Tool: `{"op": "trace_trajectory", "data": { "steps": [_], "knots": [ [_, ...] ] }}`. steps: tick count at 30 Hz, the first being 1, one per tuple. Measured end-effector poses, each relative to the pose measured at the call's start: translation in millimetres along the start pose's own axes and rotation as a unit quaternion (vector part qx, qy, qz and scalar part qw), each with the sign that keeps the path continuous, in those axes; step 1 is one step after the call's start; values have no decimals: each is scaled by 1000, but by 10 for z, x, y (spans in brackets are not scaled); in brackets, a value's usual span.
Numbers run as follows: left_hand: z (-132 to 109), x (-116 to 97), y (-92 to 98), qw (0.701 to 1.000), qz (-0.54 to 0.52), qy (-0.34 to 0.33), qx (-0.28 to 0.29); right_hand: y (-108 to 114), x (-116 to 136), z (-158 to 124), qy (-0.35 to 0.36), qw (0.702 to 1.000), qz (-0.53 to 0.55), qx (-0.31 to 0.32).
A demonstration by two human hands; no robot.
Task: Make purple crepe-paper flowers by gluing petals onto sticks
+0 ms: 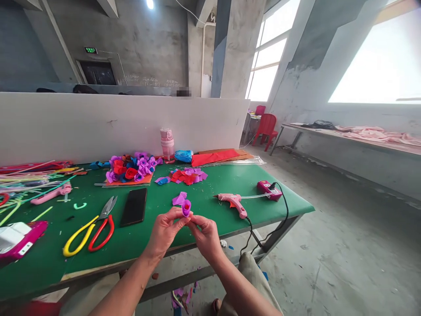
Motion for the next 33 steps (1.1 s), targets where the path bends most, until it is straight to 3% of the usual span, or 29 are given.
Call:
{"op": "trace_trajectory", "data": {
  "steps": [4,6,8,12,17,25,33],
  "knots": [
    [77,-58,-94,998,37,-49,-2,211,26,42,-23,999,-18,25],
    [121,-74,-132,997,51,-59,-9,368,71,76,-30,999,-34,8],
    [169,-38,-198,997,63,-41,2,497,158,110,-19,999,-37,-13],
    [223,102,-394,996,66,10,65,534,290,163,8,1000,-3,14],
    [200,224,-531,991,66,28,114,626,196,162,-26,1000,2,-6],
    [146,353,-571,986,85,47,138,656,49,119,-89,996,33,-4],
    [162,375,-438,994,24,67,86,622,17,120,-122,991,38,33]
  ]
}}
Point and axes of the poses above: each hand's wrist, its own z-axis towards the middle knuckle, its own y-axis out of the back of the hand, x = y × z, the point moved 7 cm from there along z, towards the middle knuckle, and after that the axes turned 2 degrees about x, right-handed, at the moved point
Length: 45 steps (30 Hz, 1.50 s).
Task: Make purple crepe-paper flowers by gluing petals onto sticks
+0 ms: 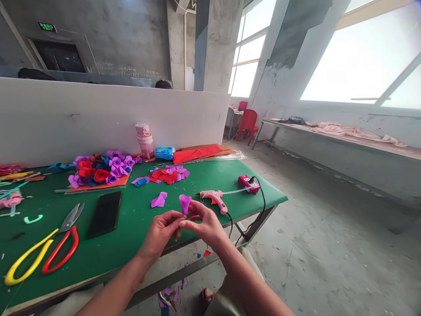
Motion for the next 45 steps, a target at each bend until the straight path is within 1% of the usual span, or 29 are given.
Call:
{"op": "trace_trajectory", "data": {
  "steps": [2,5,9,11,13,15,16,18,20,22,24,26,28,30,34,35,36,37,38,39,40,42,44,45],
  "knots": [
    [-7,9,29,999,-45,25,1,6,-21,-9,-17,999,38,-11],
    [-21,17,59,994,-96,53,7,39,-38,-22,-20,995,77,-59],
    [-26,11,95,990,-130,56,-1,92,-35,-51,1,991,62,-116],
    [-24,2,115,990,-133,55,-11,172,-15,-77,15,990,18,-139],
    [-19,-13,135,990,-131,52,-18,357,30,-118,41,980,-52,-188],
    [-9,-25,154,991,-126,47,-18,614,72,-155,67,961,-122,-240],
    [-2,-27,166,991,-123,45,-18,753,73,-160,71,952,-151,-257],
    [14,-17,189,993,-112,43,-18,1020,18,-134,45,940,-207,-267],
    [30,1,206,995,-91,44,-19,1232,-75,-74,-11,923,-291,-252],
    [44,10,223,997,-67,40,-26,1344,-178,3,-70,900,-376,-211],
    [56,6,227,998,-51,34,-33,1348,-276,88,-113,884,-428,-148],
    [69,-2,216,998,-46,30,-33,1296,-346,169,-137,877,-452,-88],
    [84,-5,204,998,-48,30,-31,1257,-378,249,-150,871,-464,-57],
    [99,3,211,997,-57,33,-33,1255,-396,324,-165,870,-463,-45],
    [128,51,273,994,-89,48,-36,1246,-449,415,-191,882,-431,11],
    [135,59,292,993,-97,50,-36,1240,-453,416,-190,889,-415,23],
    [140,62,309,993,-102,50,-35,1235,-450,407,-188,904,-383,26],
    [143,58,325,993,-106,47,-35,1227,-443,388,-185,925,-330,23],
    [146,49,337,993,-107,43,-36,1211,-428,363,-179,953,-243,11],
    [146,34,347,993,-105,37,-36,1187,-404,332,-168,975,-145,-4],
    [145,18,353,994,-101,31,-37,1150,-373,297,-155,987,-49,-19],
    [138,-11,362,995,-91,19,-44,1035,-308,224,-135,986,95,-33],
    [130,-22,365,995,-87,12,-50,849,-260,153,-143,973,181,-18],
    [127,-21,363,995,-87,10,-52,739,-237,122,-151,967,206,-1]
  ]
}}
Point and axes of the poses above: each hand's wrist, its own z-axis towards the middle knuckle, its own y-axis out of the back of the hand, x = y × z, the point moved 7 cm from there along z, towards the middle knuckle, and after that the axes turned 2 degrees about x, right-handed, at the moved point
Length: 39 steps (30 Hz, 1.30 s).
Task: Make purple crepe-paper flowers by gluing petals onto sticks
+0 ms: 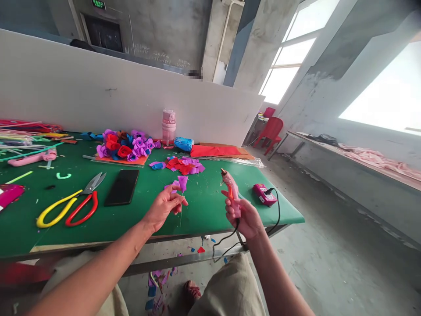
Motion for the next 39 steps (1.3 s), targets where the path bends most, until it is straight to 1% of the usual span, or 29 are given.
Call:
{"op": "trace_trajectory", "data": {
  "steps": [2,4,8,13,16,21,27,33,39],
  "knots": [
    [-4,12,-5,1000,-4,-1,1,-191,-35,-52,-8,1000,13,22],
    [-5,26,-8,1000,-9,1,0,-334,-15,-98,13,1000,-13,23],
    [-11,19,-11,1000,-21,-1,-1,-522,105,-200,75,987,-142,9],
    [-23,11,-8,1000,-23,0,-1,-653,145,-269,92,953,-288,9],
    [-32,11,-8,1000,-24,1,-3,-710,164,-291,114,936,-334,1],
    [-49,1,-12,1000,-27,2,-5,-795,249,-342,146,921,-362,-11],
    [-51,5,-2,1000,-21,3,-7,-819,293,-350,178,893,-414,-17],
    [-53,9,-12,1000,-11,5,-2,-837,252,-343,182,879,-439,-16],
    [-62,-7,-32,1000,-6,2,-2,-829,271,-359,183,877,-445,-25]
  ]
}}
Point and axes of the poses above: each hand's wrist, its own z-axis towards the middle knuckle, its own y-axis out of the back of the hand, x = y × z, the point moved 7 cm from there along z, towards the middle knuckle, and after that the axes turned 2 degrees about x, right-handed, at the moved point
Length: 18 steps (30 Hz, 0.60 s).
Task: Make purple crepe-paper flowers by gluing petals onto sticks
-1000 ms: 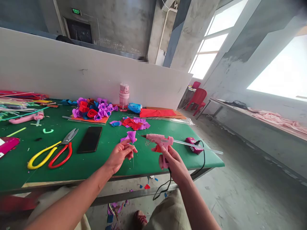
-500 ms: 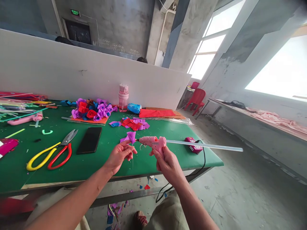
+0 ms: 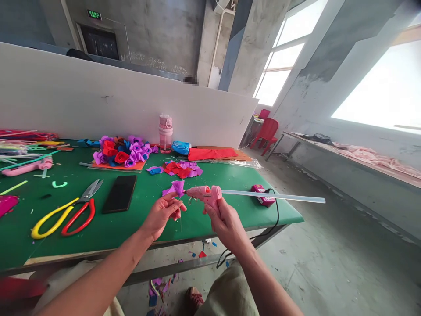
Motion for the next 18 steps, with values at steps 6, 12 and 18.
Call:
{"op": "trace_trajectory", "data": {
  "steps": [6,12,18],
  "knots": [
    [6,0,-7,1000,1,1,-3,43,67,2,31,998,-41,-20],
    [16,8,-14,1000,4,2,-3,57,81,2,24,998,-51,-26],
    [8,1,-23,1000,6,2,-7,43,79,3,30,996,-78,-17]
  ]
}}
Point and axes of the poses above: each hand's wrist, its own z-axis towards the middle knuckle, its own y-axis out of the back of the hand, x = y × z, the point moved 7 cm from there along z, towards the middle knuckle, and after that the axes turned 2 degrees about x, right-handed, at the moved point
